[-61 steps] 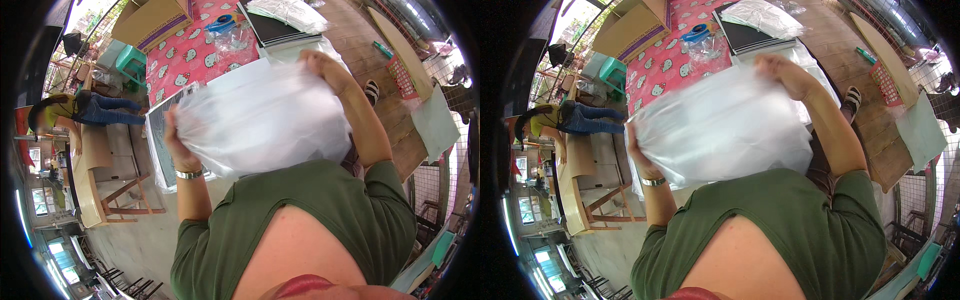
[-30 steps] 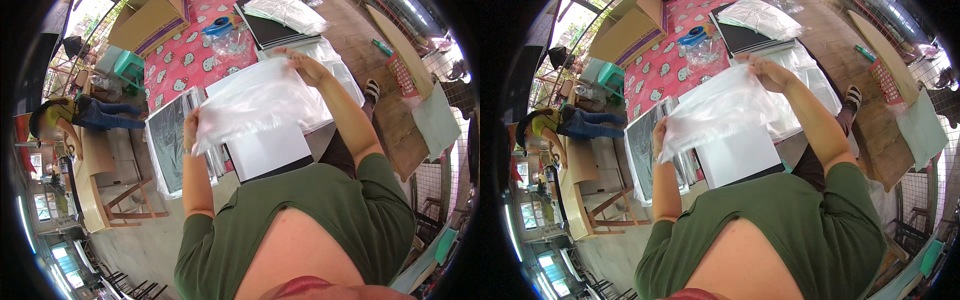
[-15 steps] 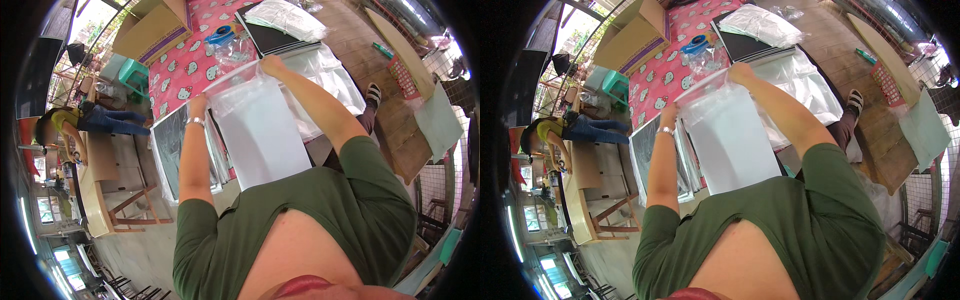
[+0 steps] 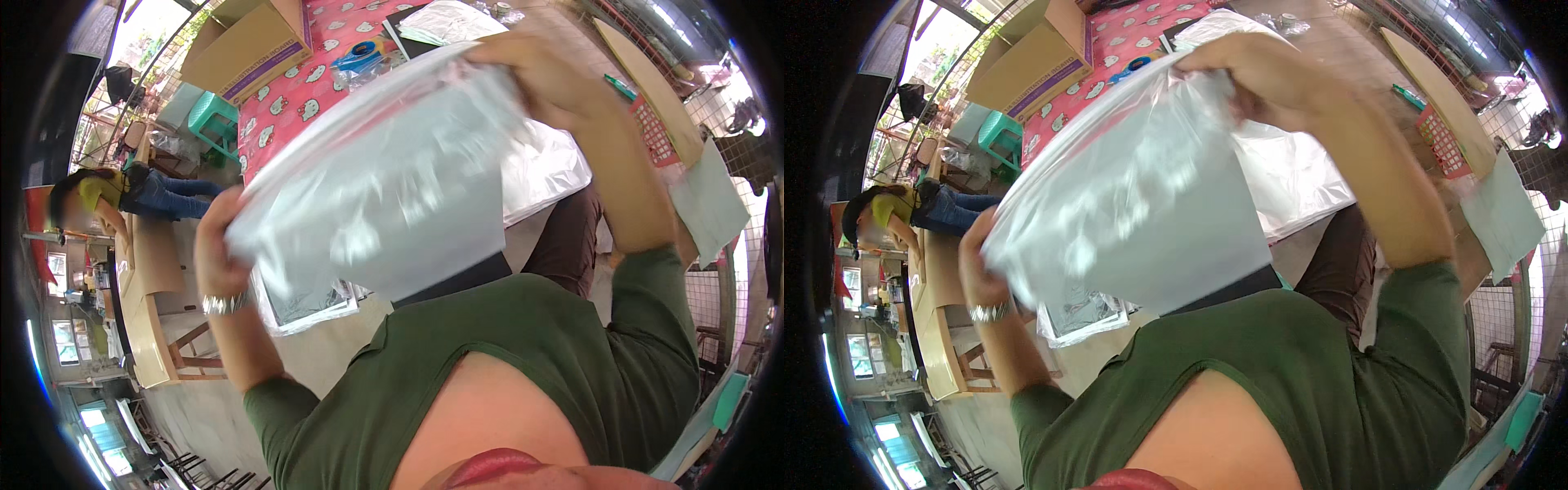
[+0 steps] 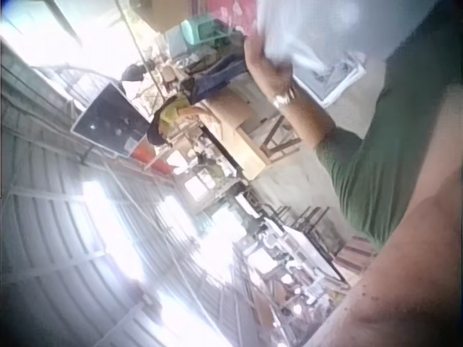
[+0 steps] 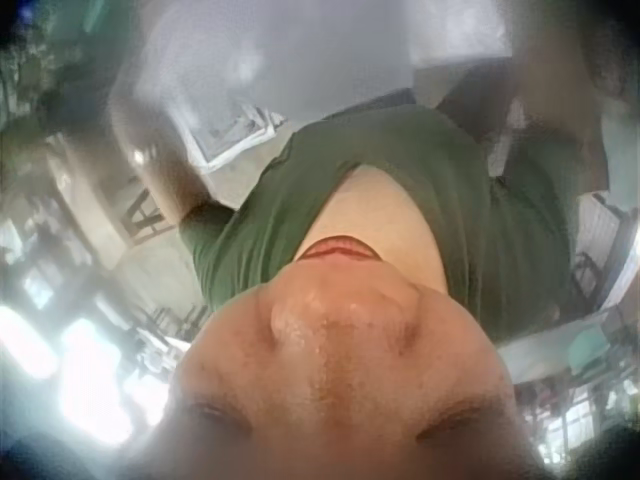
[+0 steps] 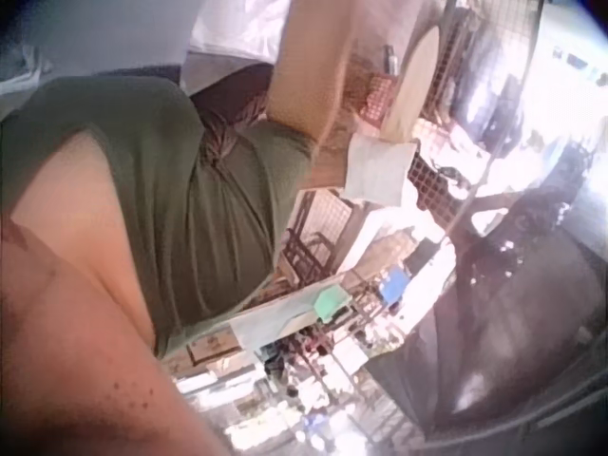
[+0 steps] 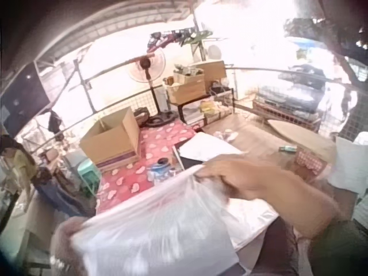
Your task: The person places black rectangular boards into plastic bags and stacks the bagged items on a table.
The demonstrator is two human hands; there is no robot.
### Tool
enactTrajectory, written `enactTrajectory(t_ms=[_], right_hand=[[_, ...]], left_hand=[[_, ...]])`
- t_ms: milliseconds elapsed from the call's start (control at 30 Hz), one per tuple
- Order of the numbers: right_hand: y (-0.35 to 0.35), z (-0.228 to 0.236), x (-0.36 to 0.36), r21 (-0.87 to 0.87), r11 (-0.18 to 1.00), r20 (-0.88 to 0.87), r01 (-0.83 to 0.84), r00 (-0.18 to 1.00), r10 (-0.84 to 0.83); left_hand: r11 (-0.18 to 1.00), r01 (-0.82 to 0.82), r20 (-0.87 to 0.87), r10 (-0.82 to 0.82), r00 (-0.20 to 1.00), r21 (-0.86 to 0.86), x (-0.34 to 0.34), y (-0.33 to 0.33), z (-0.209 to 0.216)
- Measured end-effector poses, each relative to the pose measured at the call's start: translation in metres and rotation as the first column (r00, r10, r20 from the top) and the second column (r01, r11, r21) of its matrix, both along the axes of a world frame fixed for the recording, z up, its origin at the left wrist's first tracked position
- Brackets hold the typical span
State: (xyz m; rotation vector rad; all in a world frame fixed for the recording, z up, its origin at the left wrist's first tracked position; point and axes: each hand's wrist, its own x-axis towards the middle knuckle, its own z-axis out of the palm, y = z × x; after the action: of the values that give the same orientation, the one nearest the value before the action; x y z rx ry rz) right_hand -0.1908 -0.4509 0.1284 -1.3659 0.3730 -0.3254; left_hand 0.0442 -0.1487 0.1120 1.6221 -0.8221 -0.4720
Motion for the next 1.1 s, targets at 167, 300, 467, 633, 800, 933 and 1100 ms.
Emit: enactTrajectory(t_ms=[167, 300, 467, 633, 800, 933, 1100], right_hand=[[0.060, 0.054, -0.106, -0.271, 0.916, -0.034, -0.295, 0.954, 0.297], [0.066, 0.012, -0.114, 0.170, 0.934, -0.159, -0.314, 0.927, 0.341], [0.060, -0.056, -0.133, 0.276, 0.920, -0.197, -0.278, 0.921, 0.337], [0.039, -0.164, -0.119, 0.504, 0.847, -0.173, -0.170, 0.941, 0.292], [0.023, -0.256, -0.108, 0.625, 0.780, -0.275, -0.024, 0.929, 0.249], [0.017, -0.294, -0.109, 0.571, 0.816, -0.357, 0.088, 0.922, 0.150], [0.021, -0.319, -0.127, 0.086, 0.996, -0.470, 0.038, 0.883, 0.007]], left_hand=[[0.898, 0.424, -0.455, -0.428, 0.781, -0.116, -0.037, 0.047, 0.023], [0.889, 0.391, -0.572, -0.198, 0.796, 0.237, -0.069, 0.063, 0.022], [0.745, 0.545, -0.684, -0.166, 0.711, 0.386, -0.069, 0.053, -0.038], [0.770, 0.565, -0.834, -0.080, 0.546, 0.296, -0.051, 0.036, -0.145], [0.872, 0.371, -0.863, 0.106, 0.495, 0.319, -0.041, 0.025, -0.243], [0.917, 0.241, -0.779, 0.106, 0.618, 0.317, -0.053, 0.027, -0.267], [0.902, -0.126, -0.295, 0.263, 0.919, 0.413, -0.079, 0.024, -0.283]])
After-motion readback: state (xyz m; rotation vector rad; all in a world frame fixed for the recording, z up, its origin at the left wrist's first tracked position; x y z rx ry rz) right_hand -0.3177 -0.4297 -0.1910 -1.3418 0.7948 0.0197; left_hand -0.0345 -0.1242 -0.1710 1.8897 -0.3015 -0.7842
